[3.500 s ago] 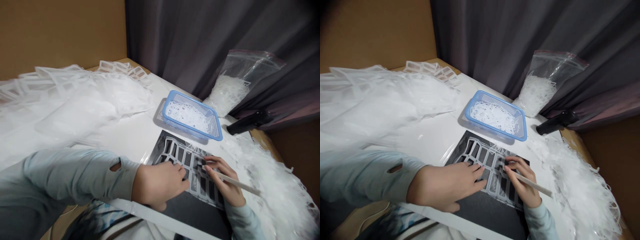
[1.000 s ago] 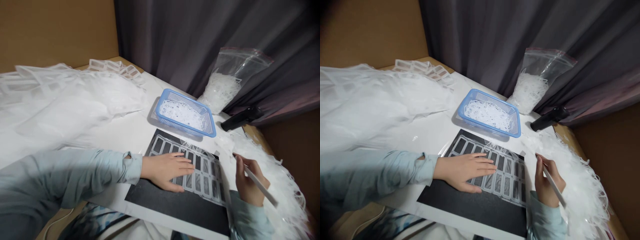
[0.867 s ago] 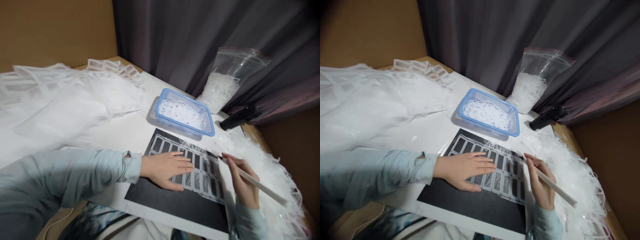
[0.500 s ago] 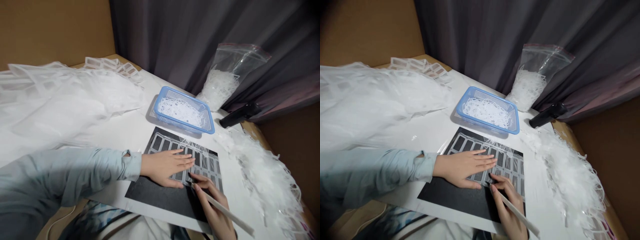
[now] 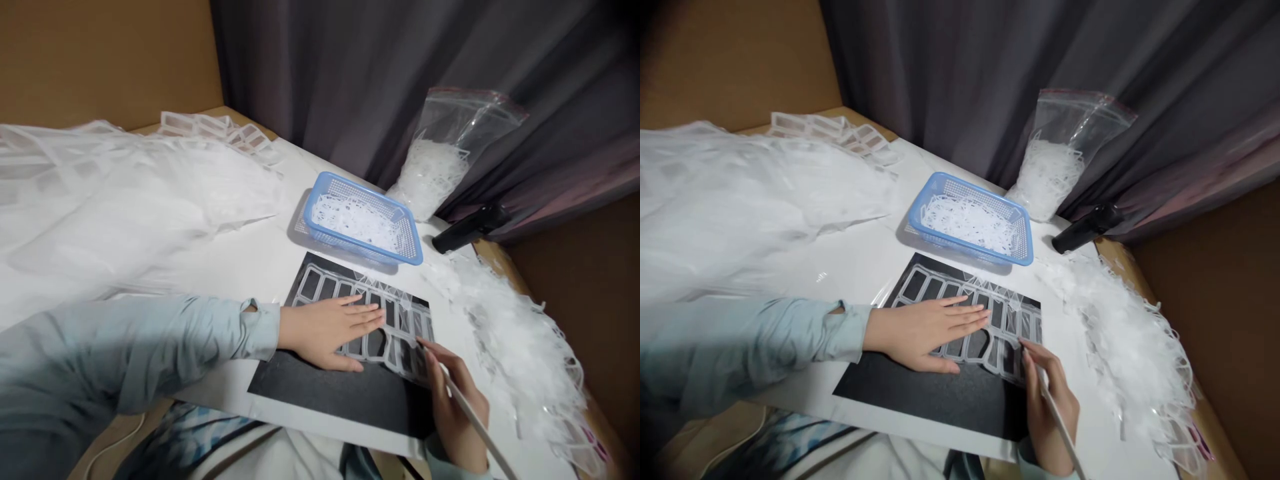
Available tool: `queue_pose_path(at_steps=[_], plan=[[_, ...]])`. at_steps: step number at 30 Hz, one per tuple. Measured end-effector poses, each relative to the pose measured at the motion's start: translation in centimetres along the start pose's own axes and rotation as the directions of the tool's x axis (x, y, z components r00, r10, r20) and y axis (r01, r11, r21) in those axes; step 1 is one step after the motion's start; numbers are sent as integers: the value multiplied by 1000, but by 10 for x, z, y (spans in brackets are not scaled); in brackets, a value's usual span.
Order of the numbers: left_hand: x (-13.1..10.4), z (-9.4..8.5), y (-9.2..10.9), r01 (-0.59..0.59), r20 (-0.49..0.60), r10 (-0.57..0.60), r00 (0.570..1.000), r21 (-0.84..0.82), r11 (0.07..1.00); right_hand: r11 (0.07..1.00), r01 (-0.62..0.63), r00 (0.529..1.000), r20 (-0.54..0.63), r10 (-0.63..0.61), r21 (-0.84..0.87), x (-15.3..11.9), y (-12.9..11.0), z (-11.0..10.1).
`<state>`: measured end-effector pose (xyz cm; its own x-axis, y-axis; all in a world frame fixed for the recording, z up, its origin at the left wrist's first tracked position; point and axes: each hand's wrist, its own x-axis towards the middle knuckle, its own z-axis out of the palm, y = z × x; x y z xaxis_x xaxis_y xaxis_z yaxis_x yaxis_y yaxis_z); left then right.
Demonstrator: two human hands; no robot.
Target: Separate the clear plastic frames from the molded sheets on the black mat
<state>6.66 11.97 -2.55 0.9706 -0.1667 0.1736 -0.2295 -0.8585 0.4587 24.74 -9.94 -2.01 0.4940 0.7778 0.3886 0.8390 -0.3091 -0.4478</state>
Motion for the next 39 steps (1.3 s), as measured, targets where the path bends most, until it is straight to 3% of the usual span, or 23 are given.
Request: queue_pose_path(at_steps=[3,6,8,11,14,16,21,26,29,31,34,37,39], plan=[[-1,-1,0,13,38,-12,999,-26,1000,985,-145,975,-185,125,-98,5,15,-8],[-1,-1,-1,20,65,-18,998,-31,999,969,-246,931,-287,225,-36,8,18,-13],[-1,-1,-1,13,56,-11,998,-26,1000,969,-232,948,-207,244,81,7,14,-15],[0,-2,0,-56,30,57,998,-16,998,960,-173,985,47,166,219,1,7,-14],[1,-4,1,-156,43,157,987,-20,988,943,-142,957,286,53,300,-6,0,-8],[1,-4,1,-173,62,175,983,-34,984,935,-139,938,347,19,325,-9,-3,-5],[0,-5,0,-190,58,194,979,-72,979,944,-90,934,357,-31,316,-10,-5,-2],[0,-8,0,-198,28,202,979,-110,974,961,39,944,305,-126,274,-11,-5,1],[1,-8,1,-187,33,193,981,-130,974,976,47,958,268,-105,214,-11,-1,0],[1,-8,1,-182,32,188,982,-136,974,988,14,978,202,-45,151,-11,5,-4],[1,-9,0,-177,45,184,982,-141,974,994,-101,995,14,101,31,-10,18,-12],[1,-10,0,-169,76,181,981,-146,975,968,-245,955,-184,231,-54,-7,31,-19],[1,-11,1,-170,83,183,980,-140,975,960,-275,936,-244,254,-57,-6,36,-23]])
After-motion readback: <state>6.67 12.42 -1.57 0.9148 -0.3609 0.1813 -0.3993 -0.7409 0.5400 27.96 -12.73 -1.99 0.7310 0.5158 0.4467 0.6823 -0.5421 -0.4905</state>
